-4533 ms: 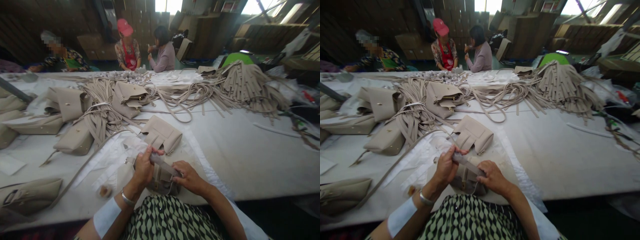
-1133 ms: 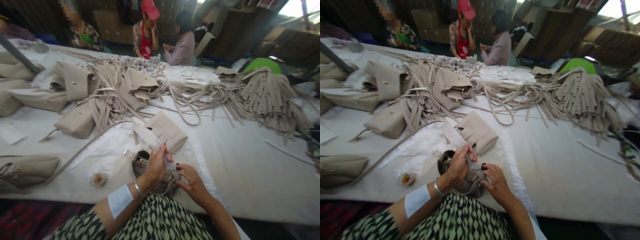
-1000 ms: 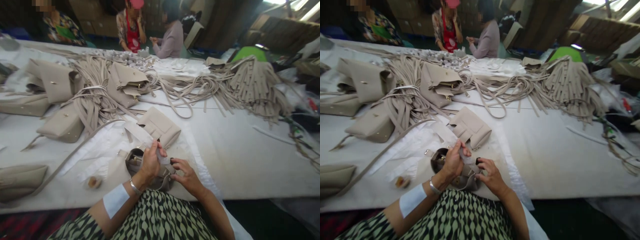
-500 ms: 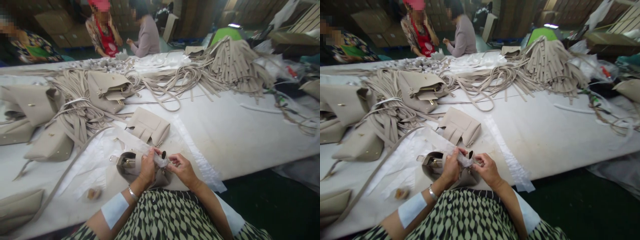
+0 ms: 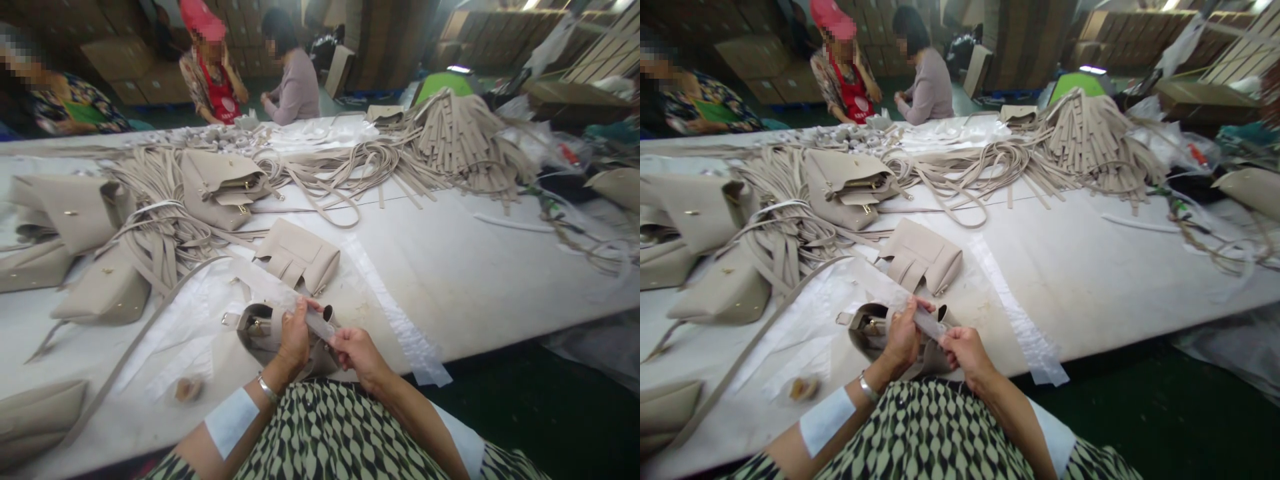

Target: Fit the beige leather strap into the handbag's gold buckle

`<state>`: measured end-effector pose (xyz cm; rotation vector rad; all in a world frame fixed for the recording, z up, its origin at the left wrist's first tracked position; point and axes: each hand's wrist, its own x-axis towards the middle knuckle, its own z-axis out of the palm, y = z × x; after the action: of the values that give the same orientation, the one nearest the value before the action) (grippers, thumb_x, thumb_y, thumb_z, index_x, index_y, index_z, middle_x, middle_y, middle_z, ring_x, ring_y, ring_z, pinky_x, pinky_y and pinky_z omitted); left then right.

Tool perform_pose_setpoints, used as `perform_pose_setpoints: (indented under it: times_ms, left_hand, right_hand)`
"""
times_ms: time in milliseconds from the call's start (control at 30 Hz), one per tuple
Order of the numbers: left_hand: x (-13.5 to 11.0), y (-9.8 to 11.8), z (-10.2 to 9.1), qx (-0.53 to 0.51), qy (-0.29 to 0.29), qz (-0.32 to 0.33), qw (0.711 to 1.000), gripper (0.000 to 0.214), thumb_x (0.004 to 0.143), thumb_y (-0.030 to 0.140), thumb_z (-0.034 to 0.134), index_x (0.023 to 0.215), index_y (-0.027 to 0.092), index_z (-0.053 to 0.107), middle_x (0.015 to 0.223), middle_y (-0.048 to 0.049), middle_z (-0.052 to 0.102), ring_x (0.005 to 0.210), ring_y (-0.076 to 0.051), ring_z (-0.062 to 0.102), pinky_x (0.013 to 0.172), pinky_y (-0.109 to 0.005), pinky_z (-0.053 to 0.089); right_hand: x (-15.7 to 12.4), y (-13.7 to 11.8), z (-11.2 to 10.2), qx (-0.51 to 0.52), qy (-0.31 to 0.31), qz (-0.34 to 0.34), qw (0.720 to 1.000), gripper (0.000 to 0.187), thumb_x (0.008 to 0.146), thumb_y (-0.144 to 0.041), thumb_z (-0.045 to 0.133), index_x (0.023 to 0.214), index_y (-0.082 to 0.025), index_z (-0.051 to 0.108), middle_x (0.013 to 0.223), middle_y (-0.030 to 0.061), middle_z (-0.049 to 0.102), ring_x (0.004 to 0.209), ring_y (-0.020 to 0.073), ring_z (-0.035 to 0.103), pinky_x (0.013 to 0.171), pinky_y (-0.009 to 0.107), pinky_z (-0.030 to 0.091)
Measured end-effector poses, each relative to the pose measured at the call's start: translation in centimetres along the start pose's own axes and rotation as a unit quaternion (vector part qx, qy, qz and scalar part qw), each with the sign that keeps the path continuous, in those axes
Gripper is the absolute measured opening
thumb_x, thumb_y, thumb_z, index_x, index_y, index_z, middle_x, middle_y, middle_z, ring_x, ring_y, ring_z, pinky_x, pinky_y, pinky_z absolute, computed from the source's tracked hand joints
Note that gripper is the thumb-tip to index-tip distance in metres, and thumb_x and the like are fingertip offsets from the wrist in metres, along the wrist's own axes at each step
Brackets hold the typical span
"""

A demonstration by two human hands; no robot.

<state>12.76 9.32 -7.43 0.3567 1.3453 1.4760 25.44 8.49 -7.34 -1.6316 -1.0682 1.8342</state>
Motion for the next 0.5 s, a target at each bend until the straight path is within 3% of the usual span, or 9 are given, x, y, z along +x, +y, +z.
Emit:
perform_pose_setpoints:
  times_ms: [133, 200, 300, 400, 500]
  left_hand:
    - [-0.3, 0.6, -0.3, 0.025, -0.037, 0.001, 0.999, 0.038, 0.082, 0.051, 0.050, 0.075, 0.015, 0.061, 0.073, -0.0043, 0.065, 0.065, -0.015, 0.058, 0.061, -0.024, 0.045]
    - [-0.5, 0.9, -0.4, 0.067, -0.071, 0.011, 0.995, 0.038, 0.082, 0.050, 0.050, 0.073, 0.015, 0.063, 0.070, -0.0042, 0.065, 0.062, -0.015, 0.058, 0.059, -0.025, 0.045]
    - [-0.6, 1.0, -0.2, 0.092, -0.110, 0.023, 0.989, 0.040, 0.081, 0.049, 0.053, 0.067, 0.014, 0.064, 0.063, -0.0051, 0.063, 0.058, -0.016, 0.057, 0.058, -0.026, 0.045]
    - [-0.7, 0.8, 0.4, 0.086, -0.122, 0.044, 0.988, 0.038, 0.080, 0.048, 0.056, 0.065, 0.014, 0.064, 0.062, -0.0062, 0.064, 0.059, -0.017, 0.057, 0.058, -0.027, 0.045]
    - [-1.3, 1.3, 1.0, 0.053, -0.141, 0.053, 0.987, 0.029, 0.078, 0.042, 0.061, 0.074, 0.014, 0.067, 0.072, -0.0086, 0.067, 0.069, -0.020, 0.061, 0.065, -0.028, 0.047]
  right_hand:
    - [0.1, 0.6, -1.6, 0.006, 0.032, 0.021, 0.999, 0.026, 0.059, -0.041, 0.061, 0.061, -0.016, 0.053, 0.051, -0.0022, 0.050, 0.042, 0.0104, 0.044, 0.041, 0.025, 0.038]
    - [0.4, -0.2, -2.5, -0.012, 0.072, -0.012, 0.997, 0.026, 0.059, -0.041, 0.062, 0.065, -0.016, 0.054, 0.055, -0.0006, 0.053, 0.050, 0.0129, 0.050, 0.049, 0.027, 0.043]
    - [1.5, -3.4, -3.0, -0.043, 0.105, -0.107, 0.988, 0.033, 0.064, -0.042, 0.063, 0.086, -0.017, 0.061, 0.083, 0.0052, 0.064, 0.079, 0.0189, 0.058, 0.073, 0.031, 0.046]
    - [2.5, -8.1, -1.3, -0.114, 0.028, -0.208, 0.971, 0.040, 0.072, -0.045, 0.061, 0.101, -0.018, 0.062, 0.104, 0.0079, 0.065, 0.099, 0.0220, 0.056, 0.087, 0.032, 0.043]
    - [2.9, -12.0, 2.1, -0.164, -0.126, -0.184, 0.961, 0.037, 0.073, -0.046, 0.061, 0.095, -0.016, 0.062, 0.087, 0.0062, 0.067, 0.079, 0.0196, 0.061, 0.068, 0.028, 0.047]
